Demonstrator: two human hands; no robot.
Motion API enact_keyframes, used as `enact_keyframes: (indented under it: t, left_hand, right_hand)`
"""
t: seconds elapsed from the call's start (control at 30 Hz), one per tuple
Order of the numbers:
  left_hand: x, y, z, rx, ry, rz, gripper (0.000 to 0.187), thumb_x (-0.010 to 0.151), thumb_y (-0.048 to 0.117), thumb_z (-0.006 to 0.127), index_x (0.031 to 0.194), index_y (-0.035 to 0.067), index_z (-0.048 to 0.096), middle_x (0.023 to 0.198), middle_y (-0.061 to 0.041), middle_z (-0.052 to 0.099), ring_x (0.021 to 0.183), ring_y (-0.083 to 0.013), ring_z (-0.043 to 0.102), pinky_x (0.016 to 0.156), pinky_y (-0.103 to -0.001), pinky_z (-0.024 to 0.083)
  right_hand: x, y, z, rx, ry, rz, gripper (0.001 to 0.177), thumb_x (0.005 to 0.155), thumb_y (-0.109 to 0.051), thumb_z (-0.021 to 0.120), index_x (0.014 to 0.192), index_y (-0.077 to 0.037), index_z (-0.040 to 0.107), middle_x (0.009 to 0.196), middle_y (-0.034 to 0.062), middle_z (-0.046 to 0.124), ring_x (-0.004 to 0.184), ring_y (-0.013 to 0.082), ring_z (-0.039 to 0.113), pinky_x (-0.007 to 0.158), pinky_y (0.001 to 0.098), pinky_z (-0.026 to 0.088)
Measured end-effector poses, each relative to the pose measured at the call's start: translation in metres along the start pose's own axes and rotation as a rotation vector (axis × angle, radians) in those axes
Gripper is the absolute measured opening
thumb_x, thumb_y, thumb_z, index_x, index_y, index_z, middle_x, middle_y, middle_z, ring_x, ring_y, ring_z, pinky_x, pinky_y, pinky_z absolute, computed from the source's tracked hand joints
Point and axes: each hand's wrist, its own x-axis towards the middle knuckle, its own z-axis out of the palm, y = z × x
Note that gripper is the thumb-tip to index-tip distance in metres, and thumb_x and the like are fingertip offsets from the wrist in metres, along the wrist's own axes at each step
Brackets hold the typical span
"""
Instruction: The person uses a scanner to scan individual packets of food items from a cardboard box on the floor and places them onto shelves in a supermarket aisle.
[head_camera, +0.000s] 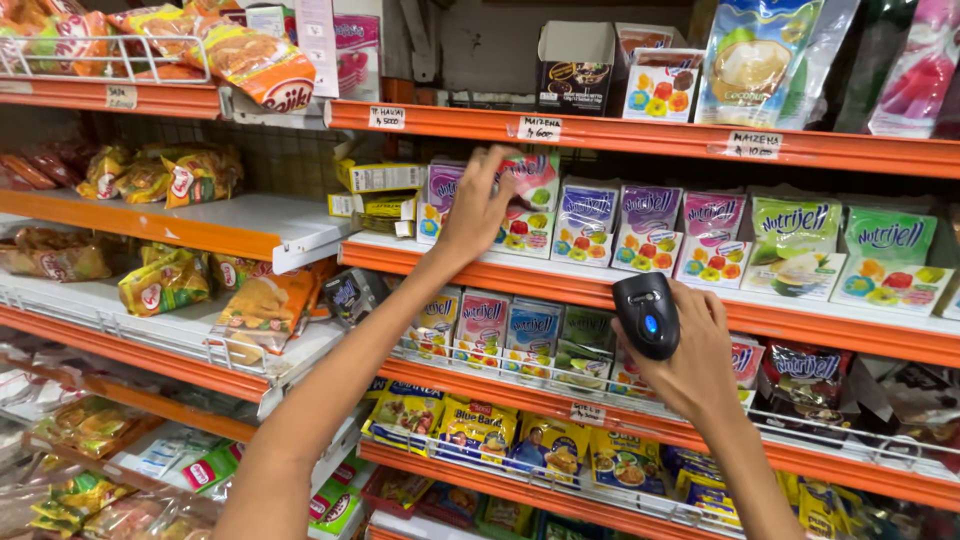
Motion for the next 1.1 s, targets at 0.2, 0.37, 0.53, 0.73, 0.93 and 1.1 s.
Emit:
enact_keyframes:
  t: [0.2,0.37,0.53,0.73,0.93,1.1]
  left_hand:
    - [0.008,0.02,-0.013,0.033,-0.16,0.057,0.027,0.115,0.013,0.053,0.142,0.012,0.052,0.133,-0.022,0.066,0.122,-0.0376,0.064,0.103,-0.047,0.049]
    - [0.017,0.023,-0.033,-0.086,-0.49,-0.237,0.061,0.085,0.011,0.067,0.141,0.013,0.045,0.107,-0.015,0.076,0.09,-0.0213,0.076,0.083,-0.035,0.058]
    - [0.026,0.008,-0.037,-0.094,-0.476,-0.061,0.052,0.098,0.014,0.067,0.145,0.009,0.045,0.125,-0.02,0.071,0.106,-0.0262,0.071,0.09,-0.039,0.055]
    - [0.014,-0.011,-0.015,0.28,-0.467,-0.232,0.054,0.1,0.018,0.058,0.151,0.006,0.043,0.112,-0.034,0.066,0.107,-0.044,0.066,0.1,-0.046,0.05]
    - [0.001,-0.048,0.021,0.308,-0.091,-0.098,0.053,0.099,0.021,0.067,0.14,-0.008,0.05,0.127,-0.033,0.063,0.122,-0.0443,0.059,0.109,-0.056,0.039]
    - [0.015,-0.004,0.007,0.545,-0.338,-0.479,0.069,0.086,0.037,0.069,0.141,-0.001,0.051,0.099,-0.02,0.077,0.114,-0.0271,0.063,0.123,-0.052,0.023]
  right_hand:
    - [-0.001,-0.015,-0.002,-0.029,0.044,-0.019,0.054,0.088,-0.046,0.067,0.117,0.0,0.067,0.126,0.0162,0.06,0.119,0.0377,0.051,0.107,0.0472,0.037]
    - [-0.001,-0.019,-0.005,-0.063,0.014,-0.026,0.051,0.089,-0.047,0.068,0.112,-0.002,0.067,0.123,0.0162,0.06,0.119,0.037,0.052,0.108,0.0474,0.036]
    - [0.0,-0.021,-0.006,-0.06,0.021,-0.044,0.053,0.088,-0.047,0.068,0.113,0.0,0.067,0.122,0.0155,0.061,0.121,0.0347,0.053,0.112,0.0478,0.033]
    - [0.0,-0.02,-0.006,-0.022,0.051,-0.051,0.062,0.087,-0.049,0.07,0.122,0.002,0.063,0.128,0.0165,0.06,0.123,0.0351,0.053,0.113,0.0484,0.033]
    - [-0.001,-0.019,-0.004,-0.04,0.029,-0.004,0.064,0.082,-0.05,0.072,0.123,-0.002,0.062,0.128,0.0134,0.061,0.124,0.0342,0.053,0.116,0.0491,0.031]
    - [0.0,-0.018,-0.001,-0.064,0.012,-0.003,0.065,0.082,-0.051,0.069,0.123,-0.002,0.062,0.129,0.015,0.06,0.126,0.0338,0.051,0.116,0.0495,0.029]
